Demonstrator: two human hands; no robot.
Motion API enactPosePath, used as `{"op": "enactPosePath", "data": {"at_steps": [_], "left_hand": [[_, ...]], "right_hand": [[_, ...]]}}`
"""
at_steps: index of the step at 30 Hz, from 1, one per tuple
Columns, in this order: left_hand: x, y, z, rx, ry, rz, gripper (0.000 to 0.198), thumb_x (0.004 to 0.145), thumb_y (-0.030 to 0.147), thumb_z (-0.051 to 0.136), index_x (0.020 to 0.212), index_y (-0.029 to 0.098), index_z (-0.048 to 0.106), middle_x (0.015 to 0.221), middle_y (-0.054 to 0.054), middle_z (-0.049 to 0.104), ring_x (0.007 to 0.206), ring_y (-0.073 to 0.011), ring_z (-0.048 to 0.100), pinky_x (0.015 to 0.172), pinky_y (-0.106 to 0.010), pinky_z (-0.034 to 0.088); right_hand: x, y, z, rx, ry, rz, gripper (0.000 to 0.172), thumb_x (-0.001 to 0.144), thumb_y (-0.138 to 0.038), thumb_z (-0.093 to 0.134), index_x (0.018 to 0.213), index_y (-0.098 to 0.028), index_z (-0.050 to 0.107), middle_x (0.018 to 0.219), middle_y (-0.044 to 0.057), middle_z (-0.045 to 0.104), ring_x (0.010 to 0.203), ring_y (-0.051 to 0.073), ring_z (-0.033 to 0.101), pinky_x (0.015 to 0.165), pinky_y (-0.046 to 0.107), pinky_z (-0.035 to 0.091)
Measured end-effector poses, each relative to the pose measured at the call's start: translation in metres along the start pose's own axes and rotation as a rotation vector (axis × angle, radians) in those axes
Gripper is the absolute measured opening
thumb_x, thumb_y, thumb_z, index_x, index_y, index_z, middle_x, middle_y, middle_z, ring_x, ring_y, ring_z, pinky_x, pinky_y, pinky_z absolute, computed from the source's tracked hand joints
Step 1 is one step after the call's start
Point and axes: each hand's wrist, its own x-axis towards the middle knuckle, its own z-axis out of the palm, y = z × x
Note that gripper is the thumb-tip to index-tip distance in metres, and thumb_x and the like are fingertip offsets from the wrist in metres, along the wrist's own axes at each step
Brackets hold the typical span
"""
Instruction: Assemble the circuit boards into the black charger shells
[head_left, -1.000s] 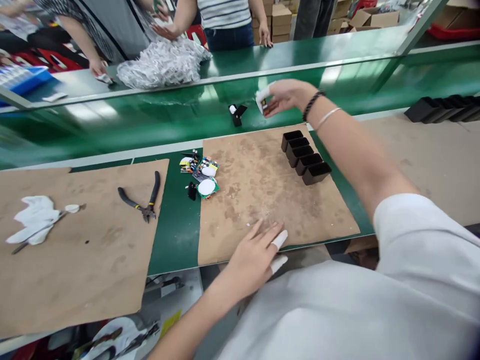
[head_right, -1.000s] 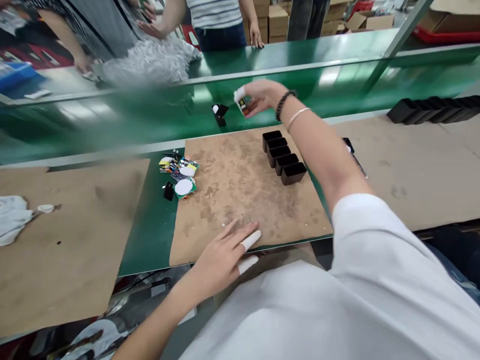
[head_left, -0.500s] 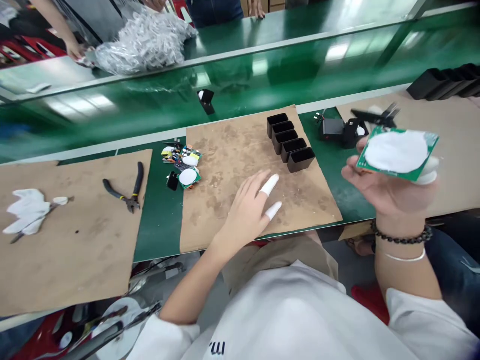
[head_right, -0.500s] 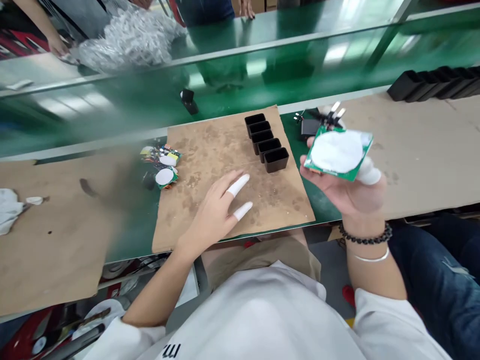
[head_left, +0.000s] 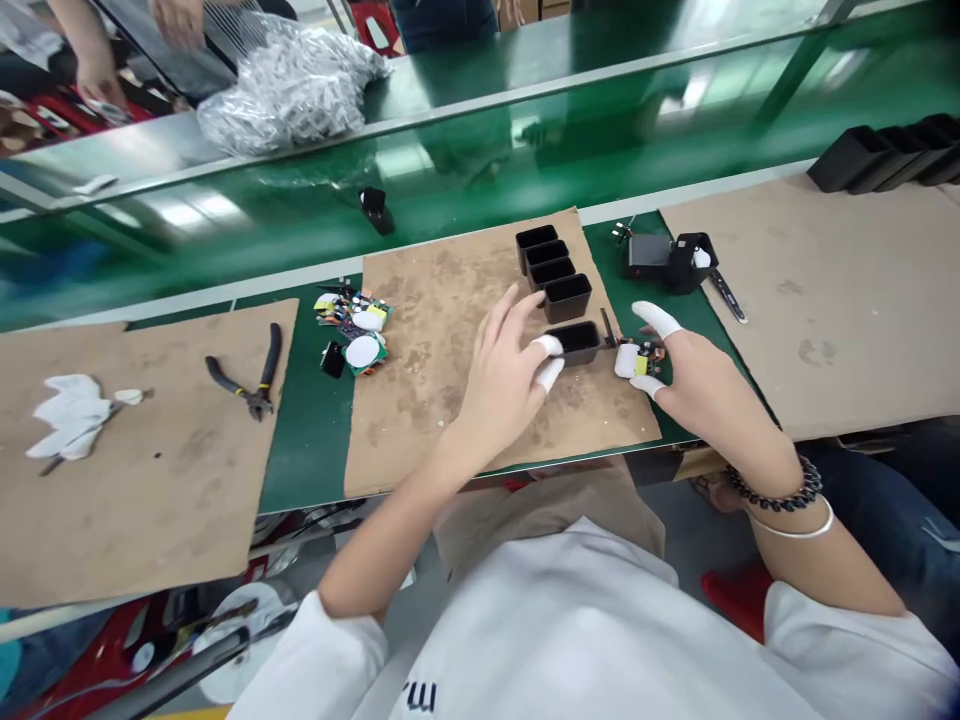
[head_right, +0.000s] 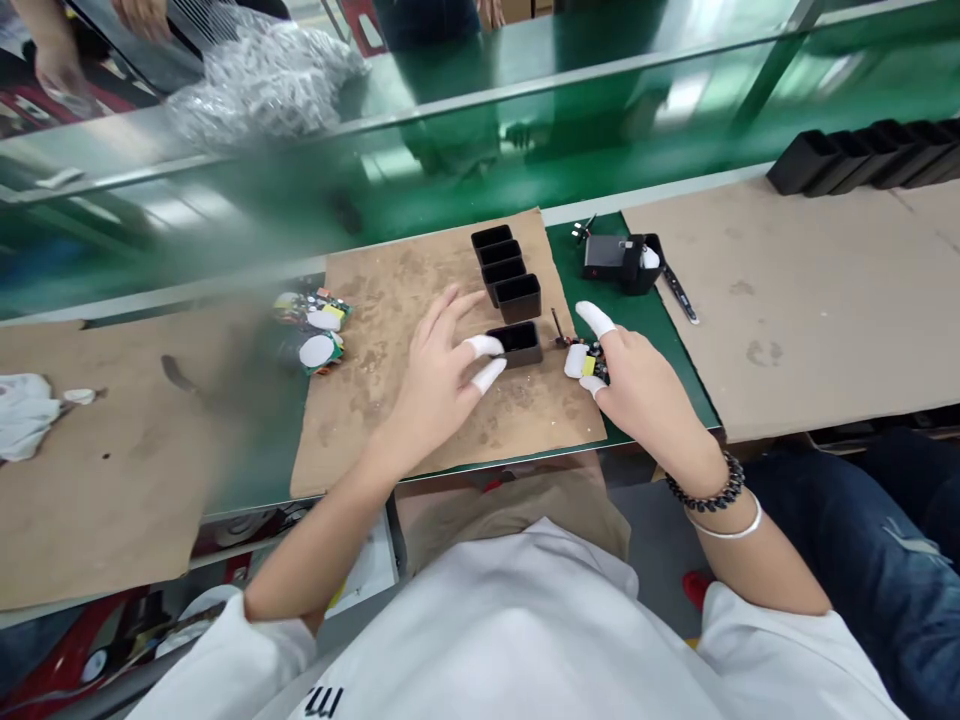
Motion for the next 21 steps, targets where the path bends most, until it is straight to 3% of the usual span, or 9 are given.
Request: {"op": "enactPosePath", "data": {"at_steps": [3, 5, 8, 10, 13, 15, 17, 19, 21], "left_hand": [[-0.038, 0.003, -0.021, -0.032, 0.123, -0.12, 0.006, 0.099, 0.022, 0.061, 0.097, 0.02, 0.067, 0.143, -0.011, 0.067, 0.145, -0.0305, 0.056, 0.119, -0.055, 0.048], [-0.061, 0.001, -0.031, -0.073, 0.157, -0.186, 0.003, 0.097, 0.02, 0.064, 0.095, 0.021, 0.065, 0.132, -0.01, 0.073, 0.127, -0.0264, 0.069, 0.109, -0.047, 0.056], [-0.083, -0.004, -0.038, -0.113, 0.153, -0.273, 0.003, 0.093, 0.021, 0.067, 0.095, 0.02, 0.065, 0.121, -0.009, 0.075, 0.113, -0.0233, 0.073, 0.098, -0.039, 0.061], [-0.09, -0.006, -0.039, -0.143, 0.093, -0.369, 0.024, 0.089, 0.025, 0.073, 0.112, 0.021, 0.066, 0.125, -0.01, 0.072, 0.114, -0.0244, 0.072, 0.095, -0.039, 0.062], [-0.095, -0.008, -0.035, -0.299, -0.039, -0.509, 0.083, 0.081, 0.032, 0.084, 0.153, 0.027, 0.044, 0.143, -0.014, 0.06, 0.092, -0.0193, 0.072, 0.084, -0.038, 0.065], [-0.096, -0.012, -0.029, -0.468, -0.08, -0.537, 0.106, 0.078, 0.031, 0.086, 0.165, 0.032, 0.025, 0.152, -0.016, 0.052, 0.076, -0.0136, 0.068, 0.077, -0.037, 0.066], [-0.095, -0.017, -0.021, -0.627, -0.079, -0.546, 0.109, 0.079, 0.028, 0.085, 0.167, 0.033, 0.021, 0.15, -0.016, 0.055, 0.073, -0.0129, 0.066, 0.072, -0.035, 0.065], [-0.092, -0.02, -0.016, -0.721, -0.069, -0.579, 0.092, 0.08, 0.026, 0.082, 0.16, 0.028, 0.037, 0.126, -0.012, 0.068, 0.07, -0.014, 0.065, 0.066, -0.032, 0.063], [-0.088, -0.02, -0.016, -0.768, -0.061, -0.609, 0.073, 0.077, 0.026, 0.083, 0.145, 0.023, 0.056, 0.092, -0.003, 0.07, 0.064, -0.014, 0.061, 0.059, -0.029, 0.057]], "right_hand": [[0.004, -0.001, -0.001, -0.144, -0.011, -0.055, 0.05, 0.083, -0.018, 0.059, 0.132, -0.019, 0.063, 0.122, 0.019, 0.071, 0.111, 0.04, 0.066, 0.087, 0.051, 0.057], [0.008, -0.003, -0.003, -0.215, -0.063, -0.059, 0.034, 0.082, -0.018, 0.059, 0.115, -0.019, 0.069, 0.11, 0.018, 0.072, 0.101, 0.039, 0.067, 0.082, 0.049, 0.056], [0.019, -0.005, -0.009, -0.276, -0.152, -0.015, 0.027, 0.078, -0.014, 0.06, 0.102, -0.02, 0.07, 0.096, 0.016, 0.071, 0.087, 0.035, 0.068, 0.074, 0.044, 0.053], [0.028, -0.003, -0.015, -0.246, -0.19, 0.041, 0.025, 0.075, -0.014, 0.062, 0.097, -0.021, 0.071, 0.094, 0.015, 0.072, 0.085, 0.036, 0.07, 0.073, 0.046, 0.053], [0.036, 0.005, -0.025, 0.14, -0.273, 0.091, 0.023, 0.074, -0.028, 0.071, 0.097, -0.026, 0.073, 0.098, 0.011, 0.076, 0.092, 0.036, 0.073, 0.078, 0.05, 0.058], [0.035, 0.007, -0.026, 0.556, -0.318, 0.106, 0.027, 0.071, -0.038, 0.076, 0.096, -0.03, 0.073, 0.102, 0.008, 0.078, 0.096, 0.035, 0.074, 0.083, 0.052, 0.06], [0.029, 0.002, -0.022, 0.912, -0.282, 0.153, 0.028, 0.067, -0.044, 0.079, 0.091, -0.031, 0.071, 0.103, 0.008, 0.079, 0.098, 0.035, 0.075, 0.084, 0.054, 0.06], [0.019, -0.012, -0.013, 1.134, -0.234, 0.216, 0.032, 0.064, -0.048, 0.078, 0.09, -0.031, 0.069, 0.104, 0.01, 0.078, 0.101, 0.037, 0.075, 0.086, 0.056, 0.06], [0.011, -0.033, -0.004, 1.239, -0.225, 0.249, 0.038, 0.061, -0.049, 0.08, 0.094, -0.031, 0.069, 0.106, 0.01, 0.078, 0.104, 0.037, 0.075, 0.09, 0.057, 0.059]]}}
